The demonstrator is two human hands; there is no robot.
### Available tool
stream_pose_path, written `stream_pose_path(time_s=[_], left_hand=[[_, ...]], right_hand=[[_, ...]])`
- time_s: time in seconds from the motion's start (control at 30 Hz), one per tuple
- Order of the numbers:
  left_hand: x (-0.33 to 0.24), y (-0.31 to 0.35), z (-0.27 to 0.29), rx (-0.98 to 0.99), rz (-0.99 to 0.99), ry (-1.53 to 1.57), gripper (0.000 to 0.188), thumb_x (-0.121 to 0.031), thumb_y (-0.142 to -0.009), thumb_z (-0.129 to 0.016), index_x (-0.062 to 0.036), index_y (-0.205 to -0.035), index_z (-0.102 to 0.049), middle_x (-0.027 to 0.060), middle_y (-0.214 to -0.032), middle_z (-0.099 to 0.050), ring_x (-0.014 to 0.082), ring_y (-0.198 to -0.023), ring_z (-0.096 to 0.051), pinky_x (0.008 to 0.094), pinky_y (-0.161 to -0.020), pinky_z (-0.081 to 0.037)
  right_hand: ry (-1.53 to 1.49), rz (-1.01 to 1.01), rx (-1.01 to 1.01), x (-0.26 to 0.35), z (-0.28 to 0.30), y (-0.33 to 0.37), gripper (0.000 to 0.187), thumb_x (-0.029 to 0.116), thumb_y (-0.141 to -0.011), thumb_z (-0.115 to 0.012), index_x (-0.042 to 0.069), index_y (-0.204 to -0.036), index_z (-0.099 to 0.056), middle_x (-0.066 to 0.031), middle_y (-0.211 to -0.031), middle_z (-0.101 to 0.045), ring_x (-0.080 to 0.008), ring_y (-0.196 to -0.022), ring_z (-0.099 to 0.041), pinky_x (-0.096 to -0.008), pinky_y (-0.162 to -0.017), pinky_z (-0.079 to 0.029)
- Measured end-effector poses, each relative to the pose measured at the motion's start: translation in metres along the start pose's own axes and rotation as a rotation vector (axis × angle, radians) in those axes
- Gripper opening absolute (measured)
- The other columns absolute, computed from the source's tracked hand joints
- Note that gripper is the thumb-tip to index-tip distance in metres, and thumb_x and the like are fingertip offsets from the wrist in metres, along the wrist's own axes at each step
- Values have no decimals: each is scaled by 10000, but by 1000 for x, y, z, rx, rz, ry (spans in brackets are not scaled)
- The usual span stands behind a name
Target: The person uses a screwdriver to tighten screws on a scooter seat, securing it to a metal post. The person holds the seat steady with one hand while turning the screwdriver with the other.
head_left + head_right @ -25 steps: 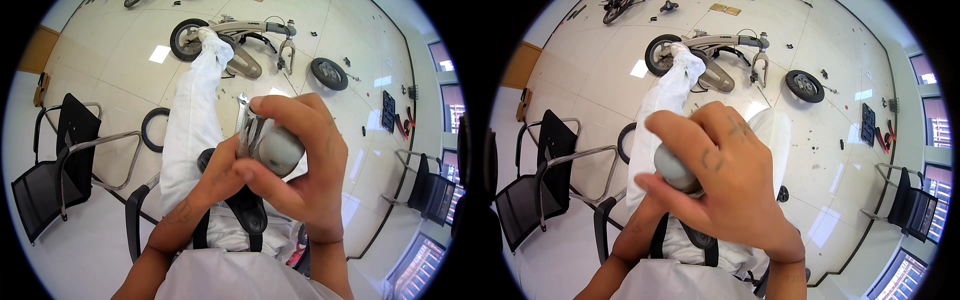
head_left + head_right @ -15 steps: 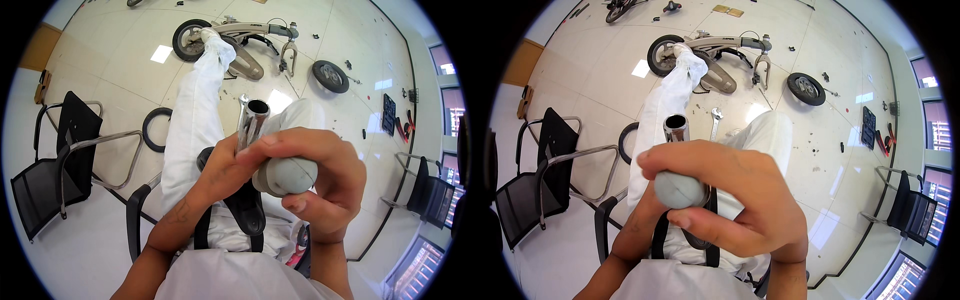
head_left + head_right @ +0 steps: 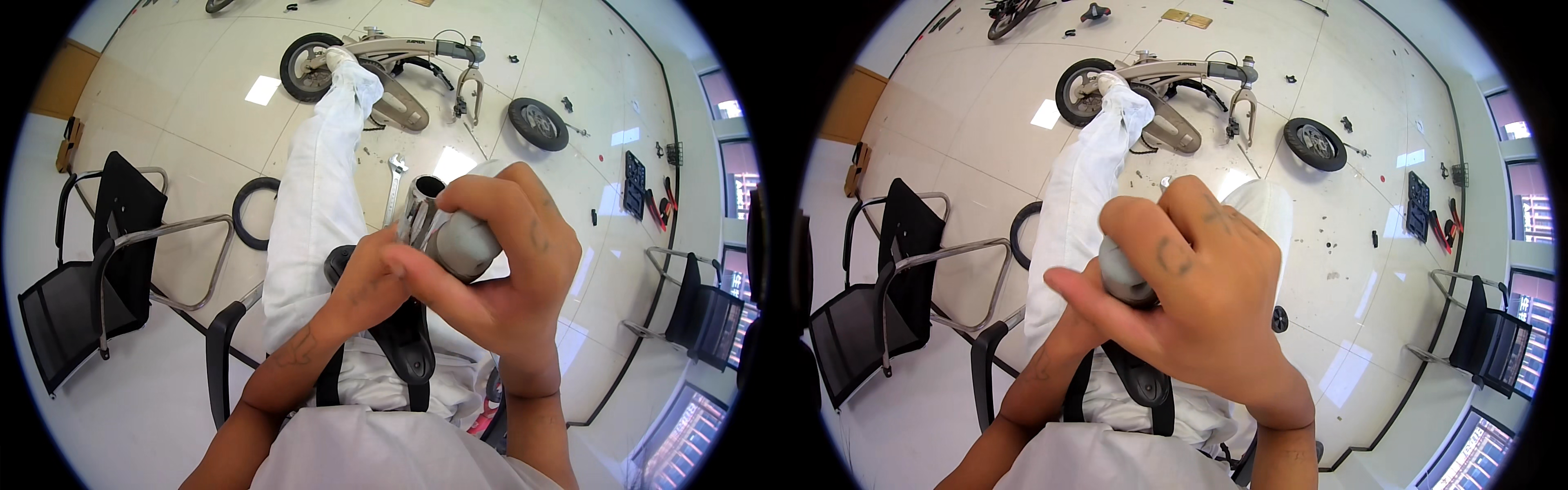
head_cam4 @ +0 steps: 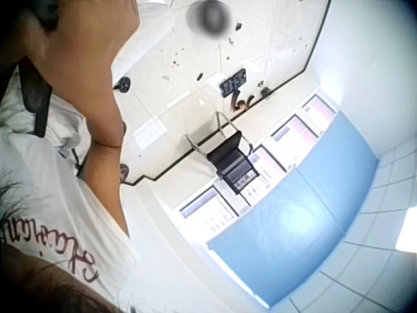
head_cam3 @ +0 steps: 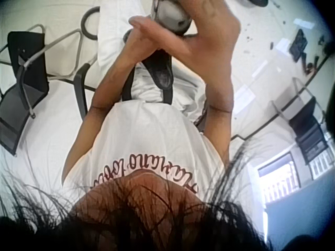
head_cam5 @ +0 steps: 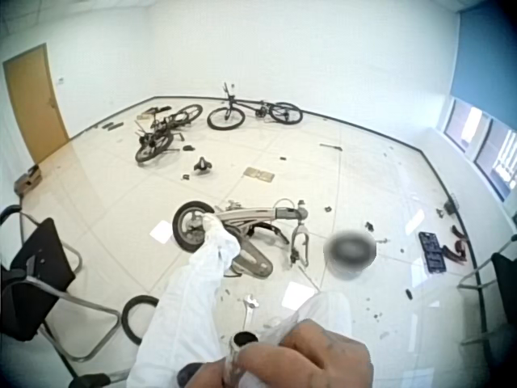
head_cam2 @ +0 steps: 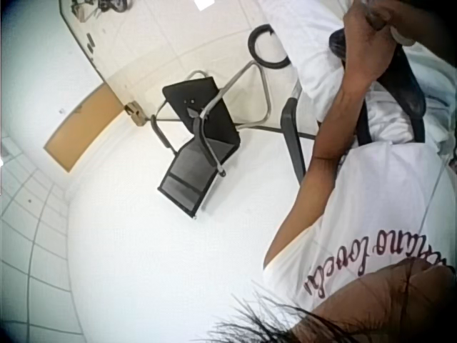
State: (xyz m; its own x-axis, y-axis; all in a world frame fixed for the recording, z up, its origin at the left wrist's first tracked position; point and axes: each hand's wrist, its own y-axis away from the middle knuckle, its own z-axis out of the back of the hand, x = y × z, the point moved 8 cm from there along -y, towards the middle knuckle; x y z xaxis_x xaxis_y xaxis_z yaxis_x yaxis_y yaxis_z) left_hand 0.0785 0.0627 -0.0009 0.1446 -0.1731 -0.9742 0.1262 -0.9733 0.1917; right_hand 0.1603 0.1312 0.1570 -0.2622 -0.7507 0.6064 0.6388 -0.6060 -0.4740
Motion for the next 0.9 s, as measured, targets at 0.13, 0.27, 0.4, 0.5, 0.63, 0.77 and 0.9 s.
stream_pose_path(time_s=[0.13, 0.27, 0.4, 0.5, 0.63, 0.77, 0.9], left_hand=[[-9, 4, -1, -70, 128, 78, 234, -167, -939, -650, -17, -1111, -602, 21, -801, -617, 70, -676, -563, 243, -584, -466], [-6, 4, 5, -99, 73, 125, 219, -184, -971, -652, -30, -1115, -596, 1, -761, -602, 50, -577, -519, 217, -503, -416], [-11, 4, 10, -128, 25, 179, 278, -277, -991, -625, -33, -1115, -576, -7, -755, -585, 52, -563, -501, 211, -494, -398], [-12, 2, 10, -100, 13, 224, 428, -450, -1004, -552, -37, -1114, -551, -9, -754, -563, 61, -571, -491, 215, -507, -395], [4, 3, 13, -20, -58, 279, 685, -691, -966, -402, -39, -1143, -512, -10, -755, -543, 71, -594, -486, 219, -535, -396], [2, 2, 15, 30, -108, 254, 792, -750, -933, -362, -21, -1218, -486, -1, -853, -561, 72, -712, -515, 213, -626, -421], [-14, 3, 5, -223, 1, 273, 800, -708, -950, -407, -10, -1341, -432, 22, -1013, -552, 83, -912, -529, 227, -803, -446]], right_hand=[[165, -48, -87, 0, 8, 3, 422, 298, -735, -875, 26, -933, -619, -71, -756, -567, -194, -613, -543, -298, -546, -407], [-249, -110, -22, -6, 2, 3, 416, 338, -859, -703, -17, -1059, -621, -97, -855, -639, -217, -727, -616, -322, -706, -477], [-617, -155, 98, -1, -4, 6, 513, 323, -882, -622, -78, -1202, -605, -163, -988, -710, -253, -894, -684, -351, -871, -513], [-624, -104, 137, 0, 1, 4, 530, 301, -864, -666, -90, -1216, -605, -178, -977, -714, -254, -887, -694, -353, -861, -526], [-581, -35, 143, 3, 1, 2, 481, 236, -839, -716, -87, -1183, -623, -169, -963, -715, -237, -857, -695, -335, -823, -533], [-449, 8, 107, 9, 1, 0, 467, 186, -762, -810, -49, -1134, -652, -149, -941, -712, -233, -812, -681, -309, -748, -522], [-243, -3, 49, 10, 3, 1, 473, 192, -678, -889, -6, -1045, -665, -110, -890, -690, -221, -734, -628, -295, -657, -487]])
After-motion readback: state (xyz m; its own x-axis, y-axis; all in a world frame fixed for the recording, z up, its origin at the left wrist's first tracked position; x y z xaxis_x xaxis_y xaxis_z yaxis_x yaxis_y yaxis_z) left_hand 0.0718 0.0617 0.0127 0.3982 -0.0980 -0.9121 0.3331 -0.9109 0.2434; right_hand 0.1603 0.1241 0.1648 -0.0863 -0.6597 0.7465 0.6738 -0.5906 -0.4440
